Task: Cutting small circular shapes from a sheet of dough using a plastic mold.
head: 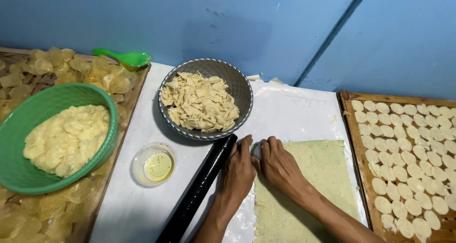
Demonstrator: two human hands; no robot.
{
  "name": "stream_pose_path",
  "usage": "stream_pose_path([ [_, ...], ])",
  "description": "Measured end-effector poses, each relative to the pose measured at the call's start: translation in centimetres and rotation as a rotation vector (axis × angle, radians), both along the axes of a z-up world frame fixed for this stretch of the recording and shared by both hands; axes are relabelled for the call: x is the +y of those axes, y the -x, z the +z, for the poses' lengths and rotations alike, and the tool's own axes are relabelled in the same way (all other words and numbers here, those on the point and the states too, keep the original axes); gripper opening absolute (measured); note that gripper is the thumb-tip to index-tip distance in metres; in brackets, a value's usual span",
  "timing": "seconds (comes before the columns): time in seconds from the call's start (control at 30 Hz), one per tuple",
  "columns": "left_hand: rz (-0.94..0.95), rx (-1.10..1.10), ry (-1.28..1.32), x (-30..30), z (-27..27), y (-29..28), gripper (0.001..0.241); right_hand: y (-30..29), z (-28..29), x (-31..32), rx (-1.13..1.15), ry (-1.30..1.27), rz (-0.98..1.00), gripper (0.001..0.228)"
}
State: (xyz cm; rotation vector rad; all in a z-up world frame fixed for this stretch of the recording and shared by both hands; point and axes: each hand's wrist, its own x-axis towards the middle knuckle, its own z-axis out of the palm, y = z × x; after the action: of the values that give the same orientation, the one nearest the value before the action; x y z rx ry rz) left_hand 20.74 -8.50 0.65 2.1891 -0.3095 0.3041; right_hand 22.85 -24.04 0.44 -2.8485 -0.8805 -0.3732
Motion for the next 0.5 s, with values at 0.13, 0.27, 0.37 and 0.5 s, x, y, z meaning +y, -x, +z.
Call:
stream_pose_path([
  [0.13,-0.004,0.057,-0.022,0.1,0.3,0.2,0.061,-0.1,-0.3,0.4,-0.044,0.188,-0.096,0.037],
  [0.27,0.017,0.070,0.009,-0.1,-0.1,-0.1,0.054,-0.2,0.5,0.4,-0.037,0.201,-0.076,0.035],
  [0.37,0.015,0.063,0.015,-0.1,0.0,-0.2,0.056,-0.6,1.4,0.0,0.080,0.165,-0.009,0.035],
  [0.5,0.054,0.069,-0.022,-0.2,0.5,-0.2,0.050,-0.4,-1.7,0.1,-0.068,0.331,-0.077,0.038],
])
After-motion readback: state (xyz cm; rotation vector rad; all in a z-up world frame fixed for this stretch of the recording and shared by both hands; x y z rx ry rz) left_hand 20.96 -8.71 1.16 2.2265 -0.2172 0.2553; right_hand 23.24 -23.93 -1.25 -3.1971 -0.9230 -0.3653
